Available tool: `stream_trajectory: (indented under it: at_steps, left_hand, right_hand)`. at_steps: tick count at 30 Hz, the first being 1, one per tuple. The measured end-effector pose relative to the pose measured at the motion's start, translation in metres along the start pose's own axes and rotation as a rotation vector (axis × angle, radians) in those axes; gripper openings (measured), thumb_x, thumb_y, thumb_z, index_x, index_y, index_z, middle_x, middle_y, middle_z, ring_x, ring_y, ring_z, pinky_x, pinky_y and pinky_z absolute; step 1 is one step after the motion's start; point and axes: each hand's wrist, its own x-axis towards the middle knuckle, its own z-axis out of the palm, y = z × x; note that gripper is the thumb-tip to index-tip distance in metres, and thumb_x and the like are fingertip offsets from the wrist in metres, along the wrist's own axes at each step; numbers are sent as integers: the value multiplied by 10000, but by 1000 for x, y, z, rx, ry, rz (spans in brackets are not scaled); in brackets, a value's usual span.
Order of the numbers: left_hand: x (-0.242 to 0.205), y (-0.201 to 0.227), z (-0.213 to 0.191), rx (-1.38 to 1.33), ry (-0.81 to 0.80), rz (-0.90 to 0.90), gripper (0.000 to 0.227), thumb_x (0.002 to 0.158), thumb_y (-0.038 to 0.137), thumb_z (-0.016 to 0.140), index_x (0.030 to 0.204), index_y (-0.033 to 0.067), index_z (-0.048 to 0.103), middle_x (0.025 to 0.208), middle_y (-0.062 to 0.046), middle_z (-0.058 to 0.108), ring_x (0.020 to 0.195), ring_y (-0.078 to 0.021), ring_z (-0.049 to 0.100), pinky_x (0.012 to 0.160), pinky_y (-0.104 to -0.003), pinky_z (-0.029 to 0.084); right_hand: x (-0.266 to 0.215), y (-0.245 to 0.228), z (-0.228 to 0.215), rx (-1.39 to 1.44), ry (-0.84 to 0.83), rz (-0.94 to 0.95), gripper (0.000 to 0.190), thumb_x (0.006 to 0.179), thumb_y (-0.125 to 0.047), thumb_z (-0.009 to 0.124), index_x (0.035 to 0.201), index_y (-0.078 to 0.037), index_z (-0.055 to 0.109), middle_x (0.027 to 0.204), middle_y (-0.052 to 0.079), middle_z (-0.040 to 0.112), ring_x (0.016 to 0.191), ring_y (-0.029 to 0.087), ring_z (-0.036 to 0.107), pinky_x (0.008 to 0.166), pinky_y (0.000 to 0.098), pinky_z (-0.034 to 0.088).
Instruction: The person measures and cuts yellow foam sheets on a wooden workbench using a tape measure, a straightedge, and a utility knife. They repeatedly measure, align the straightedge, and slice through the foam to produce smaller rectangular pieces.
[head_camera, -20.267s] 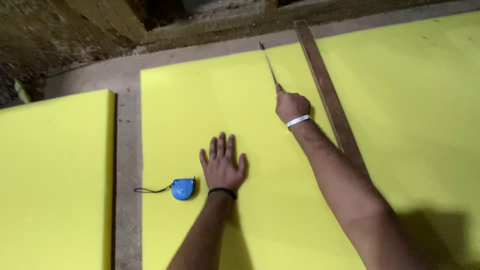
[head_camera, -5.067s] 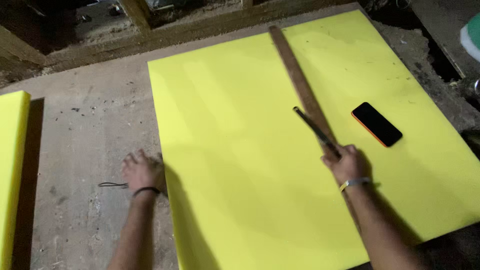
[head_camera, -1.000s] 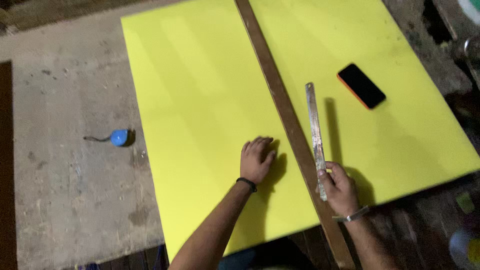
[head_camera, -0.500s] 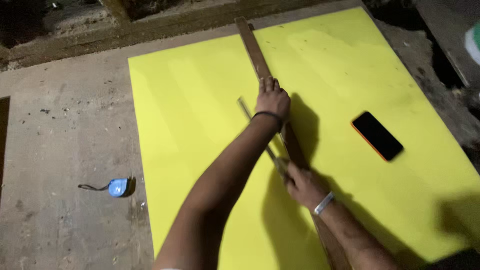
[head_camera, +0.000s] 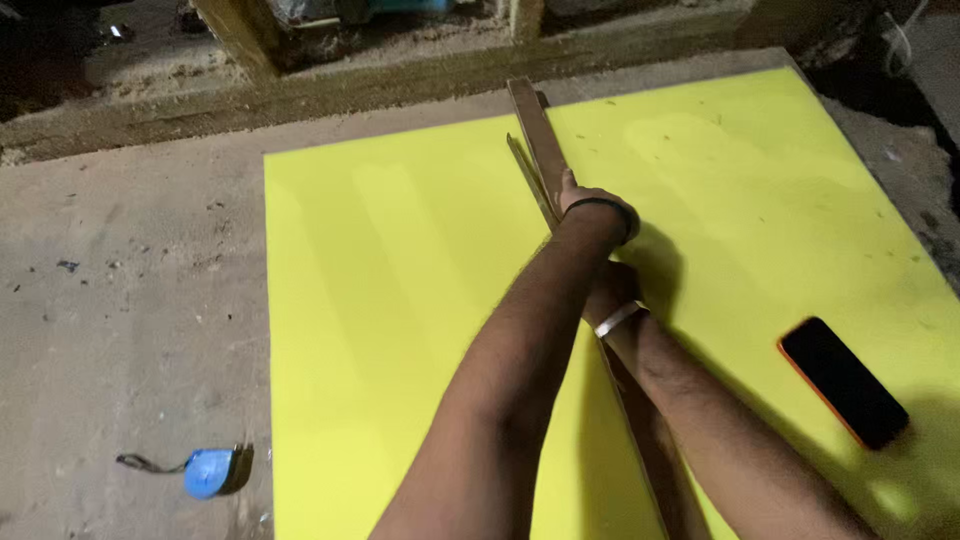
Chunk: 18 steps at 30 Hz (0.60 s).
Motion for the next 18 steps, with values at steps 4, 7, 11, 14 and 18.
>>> stream_trajectory:
  at_steps: [4, 7, 11, 14, 18]
  left_hand:
    - [17, -7, -8, -110, -10, 1, 523, 1061, 359, 323, 1560, 225, 396, 1645, -16, 324, 1566, -273, 188, 1245, -585, -23]
    - [31, -7, 0, 31, -73, 52, 545, 1053, 323, 394, 1586, 216, 371, 1674, -10, 294, 1579, -289, 168, 1250, -592, -3]
    - [51, -4, 11, 416, -226, 119, 568, 1076, 316, 440, 1623, 184, 360, 1715, 36, 286, 1612, -245, 144, 1295, -555, 11]
    - [64, -5, 17, 513, -261, 141, 577, 1082, 332, 448, 1628, 198, 316, 1720, 51, 237, 1611, -225, 100, 1293, -541, 18]
    - [60, -3, 14, 553, -242, 193, 644, 1036, 284, 579, 1614, 254, 296, 1712, 55, 196, 1599, -226, 85, 1283, -534, 66]
  right_hand:
    - [20, -7, -1, 5, 48, 34, 374, 1016, -406, 552, 1250, -124, 625, 1074, 211, 708, 981, 410, 690, 841, 520, 567]
    - [23, -6, -2, 22, 84, 47, 379, 1005, -392, 556, 1274, -130, 612, 1109, 206, 702, 1006, 406, 688, 853, 519, 568]
    - [27, -3, -3, 19, 103, 50, 394, 991, -373, 561, 1305, -139, 593, 1156, 200, 693, 1039, 402, 685, 868, 517, 568]
    - [28, -6, 1, 19, 109, 51, 410, 980, -360, 565, 1329, -146, 579, 1192, 196, 686, 1064, 398, 682, 880, 515, 569]
    - [24, -4, 3, 17, 110, 55, 437, 966, -341, 570, 1360, -155, 561, 1239, 190, 678, 1097, 393, 679, 896, 513, 570]
